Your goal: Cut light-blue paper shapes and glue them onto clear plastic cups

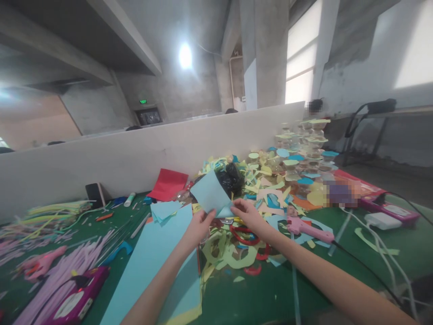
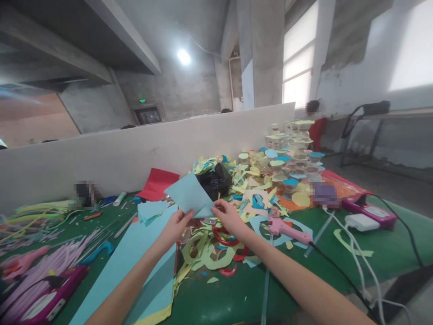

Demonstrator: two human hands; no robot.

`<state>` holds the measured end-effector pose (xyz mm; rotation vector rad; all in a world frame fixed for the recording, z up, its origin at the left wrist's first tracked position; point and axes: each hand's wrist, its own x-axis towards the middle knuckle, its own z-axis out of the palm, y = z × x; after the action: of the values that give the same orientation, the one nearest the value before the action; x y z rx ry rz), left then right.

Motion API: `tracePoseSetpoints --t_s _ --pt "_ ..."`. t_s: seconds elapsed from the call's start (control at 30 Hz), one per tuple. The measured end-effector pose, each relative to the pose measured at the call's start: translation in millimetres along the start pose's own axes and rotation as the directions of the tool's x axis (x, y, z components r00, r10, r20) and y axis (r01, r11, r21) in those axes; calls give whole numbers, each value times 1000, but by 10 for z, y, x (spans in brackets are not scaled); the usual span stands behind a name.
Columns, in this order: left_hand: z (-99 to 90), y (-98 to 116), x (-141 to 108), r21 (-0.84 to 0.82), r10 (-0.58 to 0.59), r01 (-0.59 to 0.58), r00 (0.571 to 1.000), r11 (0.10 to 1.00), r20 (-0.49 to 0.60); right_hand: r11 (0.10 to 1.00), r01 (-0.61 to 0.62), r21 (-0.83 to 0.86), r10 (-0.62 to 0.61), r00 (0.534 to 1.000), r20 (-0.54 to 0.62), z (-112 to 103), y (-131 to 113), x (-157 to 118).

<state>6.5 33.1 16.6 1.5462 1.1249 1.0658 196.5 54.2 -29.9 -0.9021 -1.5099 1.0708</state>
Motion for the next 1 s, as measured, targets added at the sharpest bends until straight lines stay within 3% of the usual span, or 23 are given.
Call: tracePoseSetpoints --t_s 0.1,0.2,0.43,0.6,0.77,0.93,1.0 --pt "3 -54 7 19 20 -21 999 1000 43 1000 23 12 -22 999 -40 2 39 23" --pt "-4 -67 -17 166 24 -32 998 986 52 998 45 47 -42 997 -58 9 6 4" --pt "23 -43 -77 392 52 -46 999 919 -5 1000 3 17 -3 1000 26 11 -157 -96" --pt "20 -87 -50 389 80 -57 996 919 -44 997 11 72 -15 999 42 15 -116 -74" --pt "7 -125 -31 358 34 9 993 933 -113 996 11 83 -15 999 48 9 -70 -47" --pt "-12 -154 3 284 116 -103 993 953 -28 996 13 87 -17 999 42 10 -56 -31" --pt "-17 -175 24 280 106 -96 994 955 -20 995 1 97 -5 999 44 12 -63 -30"
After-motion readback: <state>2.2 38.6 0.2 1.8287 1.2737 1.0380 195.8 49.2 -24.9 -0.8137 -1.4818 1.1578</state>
